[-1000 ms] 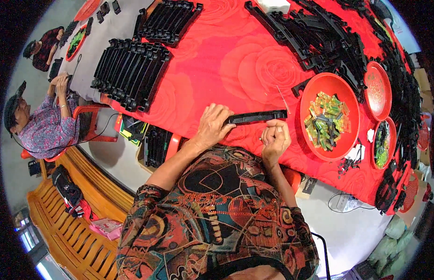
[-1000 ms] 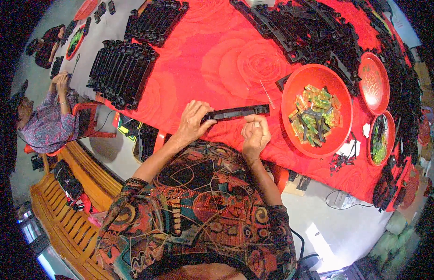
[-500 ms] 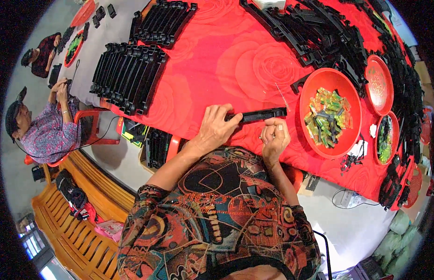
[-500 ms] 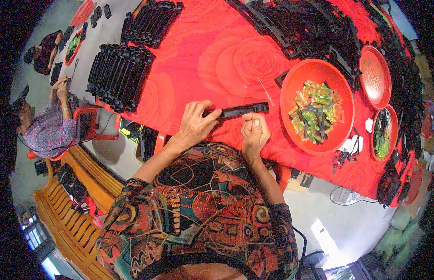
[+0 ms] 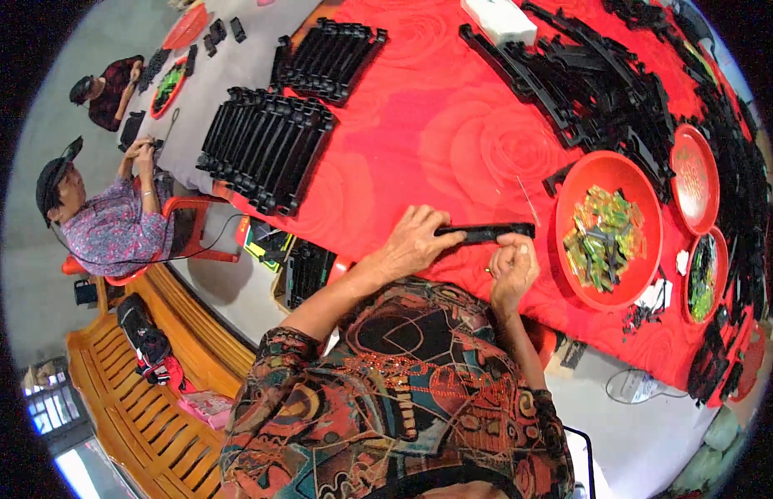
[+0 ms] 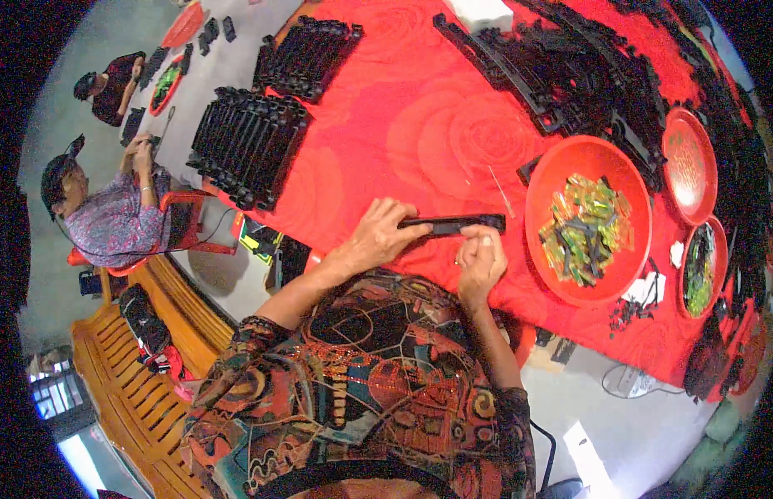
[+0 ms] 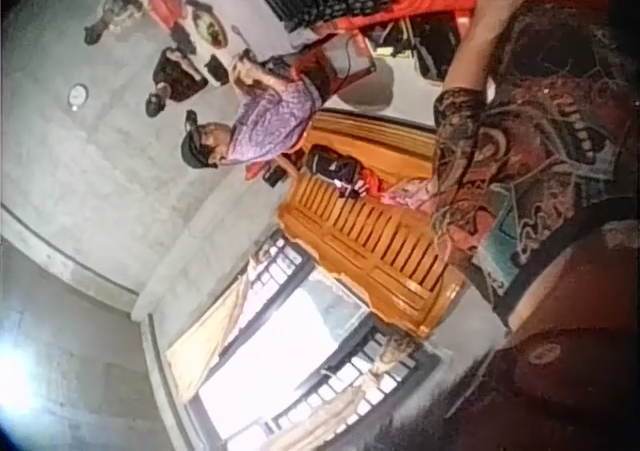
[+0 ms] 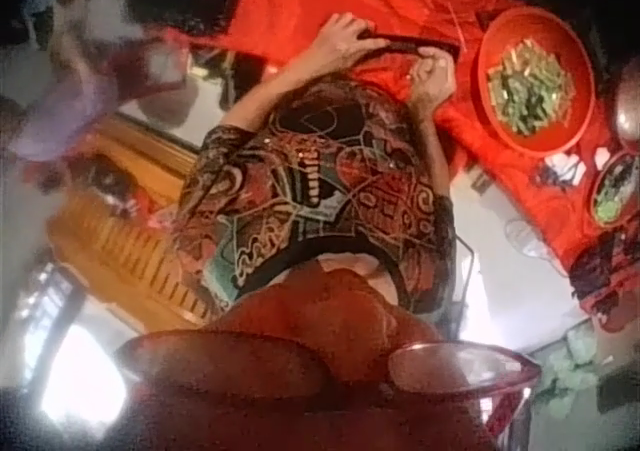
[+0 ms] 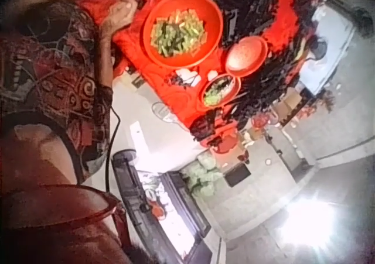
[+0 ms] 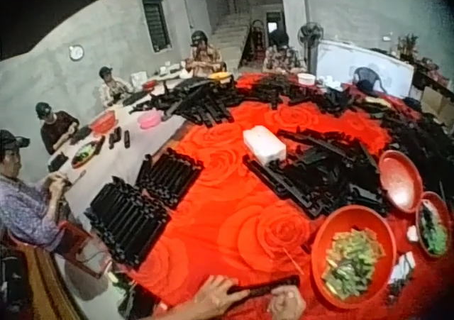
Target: The person assembles small plastic components by hand, joining small connectors and fasteners to plastic housings to create assembled units.
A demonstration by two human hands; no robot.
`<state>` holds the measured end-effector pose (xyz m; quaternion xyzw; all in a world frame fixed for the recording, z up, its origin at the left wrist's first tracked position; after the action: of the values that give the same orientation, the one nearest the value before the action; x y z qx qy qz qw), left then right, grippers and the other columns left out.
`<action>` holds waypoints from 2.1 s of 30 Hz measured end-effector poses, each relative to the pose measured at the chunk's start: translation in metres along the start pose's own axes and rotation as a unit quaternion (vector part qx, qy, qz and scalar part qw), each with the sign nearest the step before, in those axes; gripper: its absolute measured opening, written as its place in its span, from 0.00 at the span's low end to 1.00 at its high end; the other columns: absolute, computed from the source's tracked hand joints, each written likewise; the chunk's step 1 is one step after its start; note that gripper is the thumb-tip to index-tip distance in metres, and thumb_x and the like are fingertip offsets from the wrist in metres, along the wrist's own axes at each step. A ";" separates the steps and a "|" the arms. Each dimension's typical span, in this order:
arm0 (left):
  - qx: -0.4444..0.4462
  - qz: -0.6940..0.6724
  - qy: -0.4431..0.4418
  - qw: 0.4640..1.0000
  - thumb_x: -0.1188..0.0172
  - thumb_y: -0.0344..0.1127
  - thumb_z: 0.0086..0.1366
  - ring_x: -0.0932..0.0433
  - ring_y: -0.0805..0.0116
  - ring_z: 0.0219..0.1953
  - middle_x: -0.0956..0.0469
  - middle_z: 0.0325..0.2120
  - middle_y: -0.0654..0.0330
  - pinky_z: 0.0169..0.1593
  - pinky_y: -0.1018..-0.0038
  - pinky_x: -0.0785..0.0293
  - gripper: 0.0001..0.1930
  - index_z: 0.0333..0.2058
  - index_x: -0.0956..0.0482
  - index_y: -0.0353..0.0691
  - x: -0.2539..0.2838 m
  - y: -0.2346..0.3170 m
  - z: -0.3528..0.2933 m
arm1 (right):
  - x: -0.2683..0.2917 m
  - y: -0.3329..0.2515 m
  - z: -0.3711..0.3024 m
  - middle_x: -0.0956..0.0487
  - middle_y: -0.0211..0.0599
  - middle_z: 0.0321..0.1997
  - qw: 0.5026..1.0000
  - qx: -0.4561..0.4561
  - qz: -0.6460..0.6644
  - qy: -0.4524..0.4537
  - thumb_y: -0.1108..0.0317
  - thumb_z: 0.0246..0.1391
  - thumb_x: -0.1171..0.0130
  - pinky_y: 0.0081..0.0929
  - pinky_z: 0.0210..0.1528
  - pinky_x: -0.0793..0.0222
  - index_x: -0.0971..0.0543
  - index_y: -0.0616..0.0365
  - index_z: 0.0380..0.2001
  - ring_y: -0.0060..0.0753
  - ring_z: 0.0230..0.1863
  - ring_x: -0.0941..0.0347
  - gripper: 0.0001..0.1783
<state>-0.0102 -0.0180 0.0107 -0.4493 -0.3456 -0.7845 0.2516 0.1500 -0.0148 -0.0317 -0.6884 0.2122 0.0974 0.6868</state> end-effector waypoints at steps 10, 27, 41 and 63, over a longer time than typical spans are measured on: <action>0.086 0.043 0.181 0.979 0.35 0.28 0.44 0.32 0.60 0.30 0.29 0.31 0.56 0.32 0.67 0.36 0.13 0.32 0.23 0.42 0.053 -0.028 -0.007 | 0.003 0.000 -0.001 0.48 0.22 0.09 1.000 0.006 0.021 0.012 0.59 0.63 0.64 0.17 0.12 0.55 0.31 0.66 0.30 0.16 0.09 0.53 0.20; 0.218 0.379 0.217 0.873 0.36 0.37 0.46 0.33 0.58 0.33 0.33 0.28 0.56 0.35 0.64 0.37 0.12 0.28 0.29 0.44 0.059 -0.218 0.062 | 0.008 0.002 -0.001 0.47 0.22 0.09 0.999 -0.010 0.034 0.014 0.59 0.64 0.64 0.17 0.11 0.54 0.31 0.64 0.30 0.15 0.08 0.53 0.19; 0.223 0.404 0.200 0.864 0.42 0.34 0.51 0.33 0.58 0.33 0.33 0.26 0.57 0.36 0.62 0.37 0.06 0.26 0.28 0.43 0.072 -0.239 0.087 | 0.010 0.006 0.006 0.46 0.23 0.10 0.998 -0.050 0.042 0.026 0.60 0.63 0.64 0.18 0.10 0.53 0.32 0.65 0.31 0.16 0.08 0.52 0.18; -0.078 0.284 0.119 0.948 0.47 0.29 0.49 0.33 0.60 0.38 0.30 0.33 0.57 0.39 0.65 0.37 0.11 0.34 0.28 0.41 0.003 -0.136 0.200 | 0.018 0.014 0.010 0.45 0.23 0.10 0.990 -0.095 0.087 0.060 0.65 0.61 0.61 0.20 0.10 0.50 0.31 0.65 0.29 0.16 0.08 0.52 0.15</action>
<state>-0.0014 0.2219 0.0412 -0.4505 -0.1086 -0.7529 0.4674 0.1619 -0.0071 -0.0521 -0.7339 0.3021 0.1350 0.5932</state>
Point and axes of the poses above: each hand's wrist, its own z-axis towards the middle knuckle, its own x-axis out of the back of the hand, y = z × x, the point moved 8 cm from there along z, towards the middle knuckle
